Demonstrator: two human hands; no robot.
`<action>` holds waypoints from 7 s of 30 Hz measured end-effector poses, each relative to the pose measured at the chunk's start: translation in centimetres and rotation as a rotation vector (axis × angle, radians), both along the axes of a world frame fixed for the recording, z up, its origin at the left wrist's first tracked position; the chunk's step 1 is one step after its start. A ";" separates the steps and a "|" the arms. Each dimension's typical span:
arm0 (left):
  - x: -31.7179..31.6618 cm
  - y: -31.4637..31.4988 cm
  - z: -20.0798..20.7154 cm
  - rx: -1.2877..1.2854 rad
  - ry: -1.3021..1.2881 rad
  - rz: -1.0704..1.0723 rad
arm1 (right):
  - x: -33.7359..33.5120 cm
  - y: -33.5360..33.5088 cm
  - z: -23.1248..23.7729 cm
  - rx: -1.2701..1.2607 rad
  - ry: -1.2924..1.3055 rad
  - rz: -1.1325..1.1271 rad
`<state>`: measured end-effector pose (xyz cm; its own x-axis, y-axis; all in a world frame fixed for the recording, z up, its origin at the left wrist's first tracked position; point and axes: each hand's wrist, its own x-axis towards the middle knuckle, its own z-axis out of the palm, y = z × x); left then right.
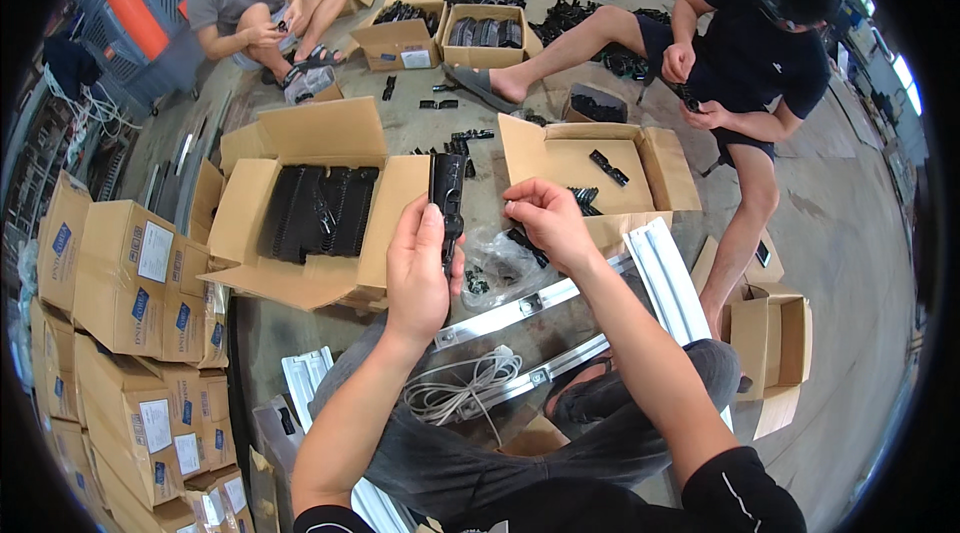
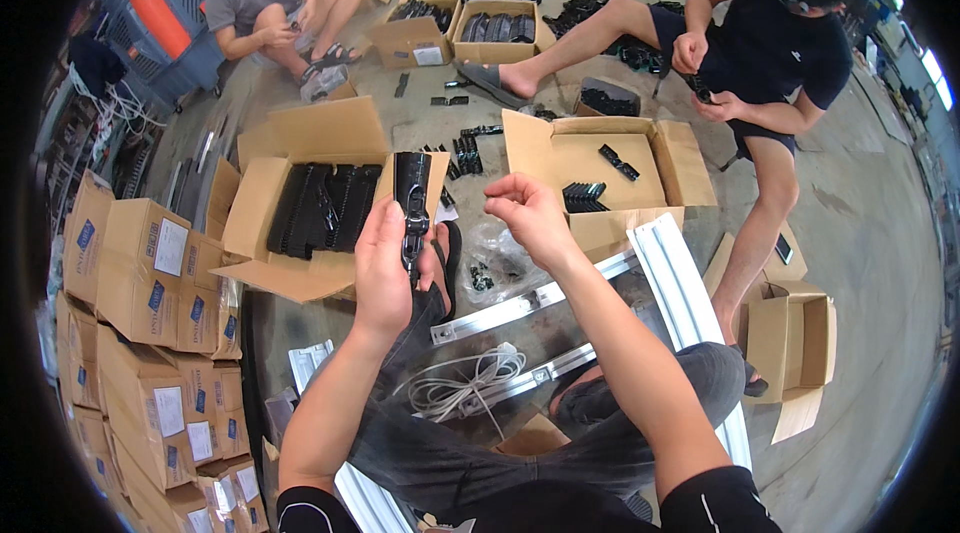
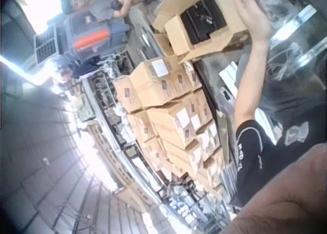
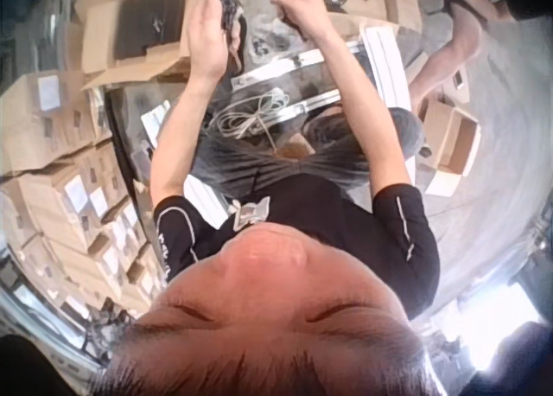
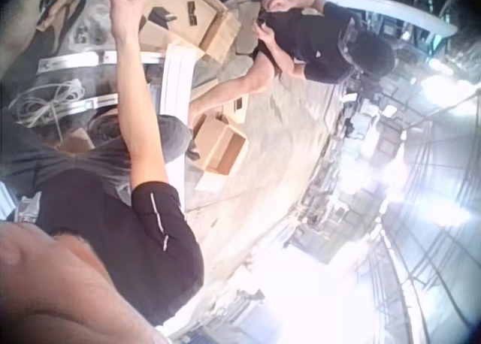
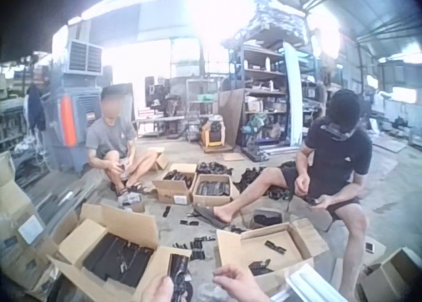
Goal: The person assembles black metal cylindrical and rectangular components by hand while seated on the floor, handling multiple pieces from cardboard boxes and fitting them together.
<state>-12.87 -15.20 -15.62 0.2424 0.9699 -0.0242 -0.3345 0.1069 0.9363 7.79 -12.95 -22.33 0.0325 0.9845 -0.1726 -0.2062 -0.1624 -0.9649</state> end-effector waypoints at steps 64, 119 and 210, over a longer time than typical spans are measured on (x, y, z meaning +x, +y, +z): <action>4.3 -3.7 -2.2 0.425 0.508 -0.001 | -1.6 -8.7 4.2 0.564 -0.682 -0.239; 3.8 -2.0 -2.7 -0.144 -0.033 -0.083 | -2.3 -9.0 3.6 0.504 -0.771 -0.095; 0.6 2.2 -4.2 -0.202 -0.025 -0.117 | -1.9 -8.7 -15.4 -0.559 0.735 -0.190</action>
<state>-12.22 -12.96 -19.84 0.3559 0.9111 -0.2078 -0.3314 0.3310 0.8835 5.89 -21.68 -37.75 -0.1211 0.7421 -0.6593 -0.8029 -0.4637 -0.3745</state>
